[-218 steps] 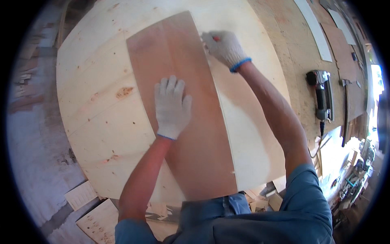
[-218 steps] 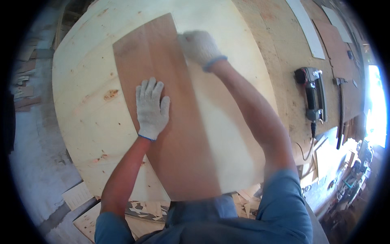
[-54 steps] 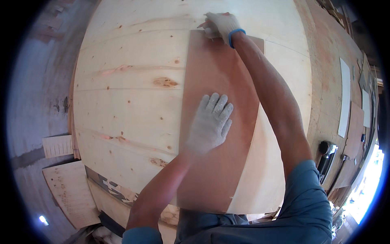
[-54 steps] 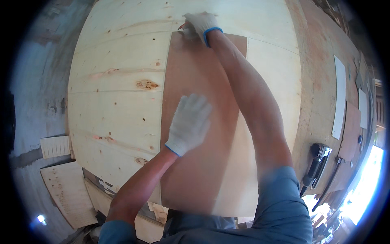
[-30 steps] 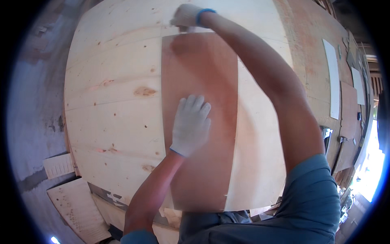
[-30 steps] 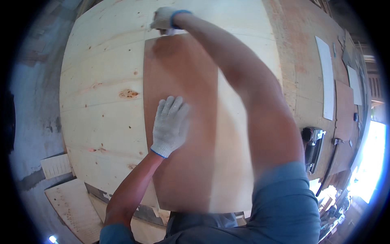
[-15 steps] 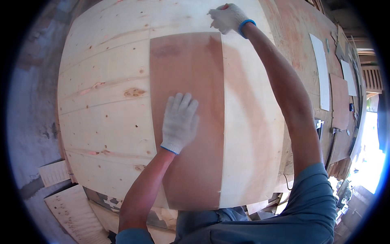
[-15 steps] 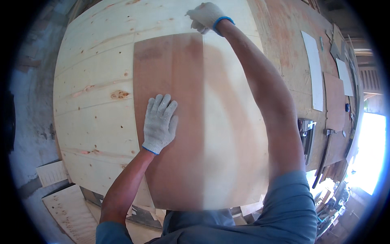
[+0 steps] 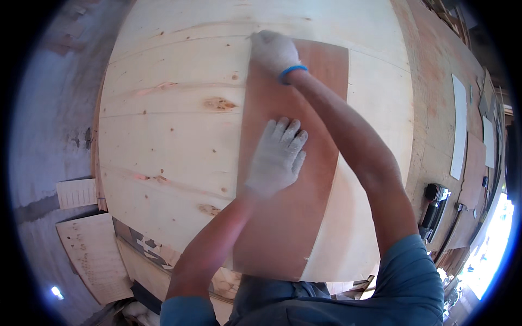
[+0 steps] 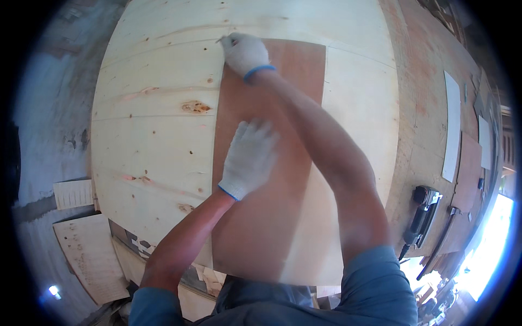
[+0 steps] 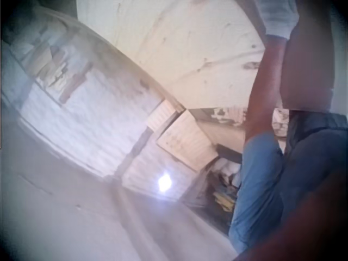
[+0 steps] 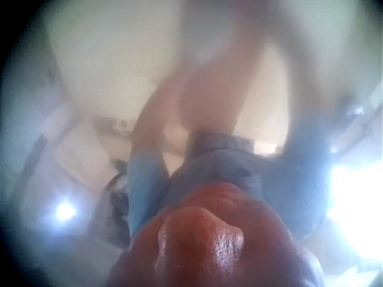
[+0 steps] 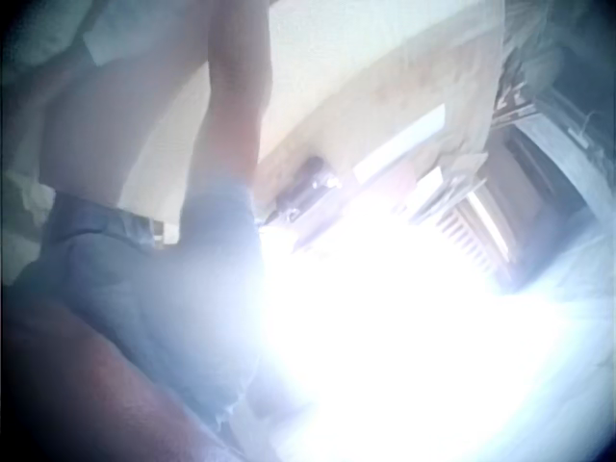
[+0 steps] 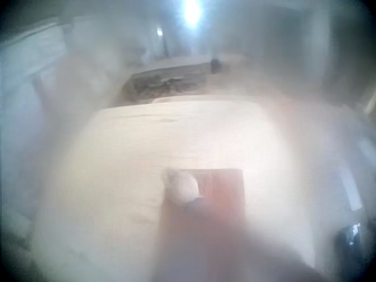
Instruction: The person positions a reddish-brown template on a large light-colored plywood sheet, marks the outline with a red pencil, and then uses a nail gun to fasten the plywood to a workbench. The person repeats this process with a second template and then lifts the assembled plywood sheet.
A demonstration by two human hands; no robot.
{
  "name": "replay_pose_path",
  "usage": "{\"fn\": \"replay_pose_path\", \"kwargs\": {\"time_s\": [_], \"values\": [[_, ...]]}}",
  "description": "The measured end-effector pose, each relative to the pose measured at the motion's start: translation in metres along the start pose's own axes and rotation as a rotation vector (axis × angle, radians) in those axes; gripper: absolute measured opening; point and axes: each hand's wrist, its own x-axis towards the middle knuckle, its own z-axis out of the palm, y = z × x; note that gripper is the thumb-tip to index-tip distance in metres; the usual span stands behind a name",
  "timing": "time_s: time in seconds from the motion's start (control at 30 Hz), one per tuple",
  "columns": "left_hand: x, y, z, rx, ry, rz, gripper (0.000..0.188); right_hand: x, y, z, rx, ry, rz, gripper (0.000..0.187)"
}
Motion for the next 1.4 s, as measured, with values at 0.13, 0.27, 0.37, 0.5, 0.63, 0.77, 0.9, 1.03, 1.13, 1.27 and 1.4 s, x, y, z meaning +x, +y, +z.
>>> {"fn": "replay_pose_path", "kwargs": {"time_s": [0.13,0.27,0.37,0.5,0.63,0.77,0.9,1.03,1.13,1.27,1.4], "values": [[-0.005,-0.004,0.008,-0.067,0.093,0.008,0.034,-0.014,-0.011,0.044,-0.445,0.027,-0.244,0.024],[-0.009,-0.007,0.013,-0.092,0.161,0.019,0.035,-0.011,-0.013,0.058,-0.587,0.017,-0.212,0.02],[-0.008,-0.011,0.016,-0.118,0.171,0.037,0.042,-0.009,-0.014,0.066,-0.638,0.062,-0.19,0.019],[-0.011,-0.013,0.013,-0.101,0.15,0.046,0.047,-0.002,-0.011,0.076,-0.703,0.186,-0.177,0.013],[-0.013,-0.009,0.008,-0.084,0.148,0.052,0.049,0.007,-0.003,0.081,-0.662,0.208,-0.255,0.016],[-0.011,-0.013,0.01,-0.174,-0.017,0.013,0.047,-0.006,-0.026,0.075,-0.645,0.18,-0.154,0.017],[-0.007,-0.011,-0.013,-0.089,-0.16,0.008,0.052,-0.084,-0.034,0.094,-0.632,0.077,-0.051,0.021],[-0.02,-0.022,-0.015,0.016,0.038,0.057,0.038,-0.137,-0.046,0.108,-0.656,0.046,-0.043,0.022],[-0.03,-0.014,-0.008,-0.056,0.057,0.058,0.045,-0.111,-0.048,0.098,-0.634,0.268,-0.062,0.016],[-0.022,-0.014,-0.006,-0.002,-0.092,0.051,0.043,-0.138,-0.055,0.1,-0.674,0.17,0.014,0.019],[-0.023,-0.017,0.025,0.067,0.355,0.105,0.036,-0.216,-0.089,0.103,-0.986,0.422,0.095,0.022]]}}
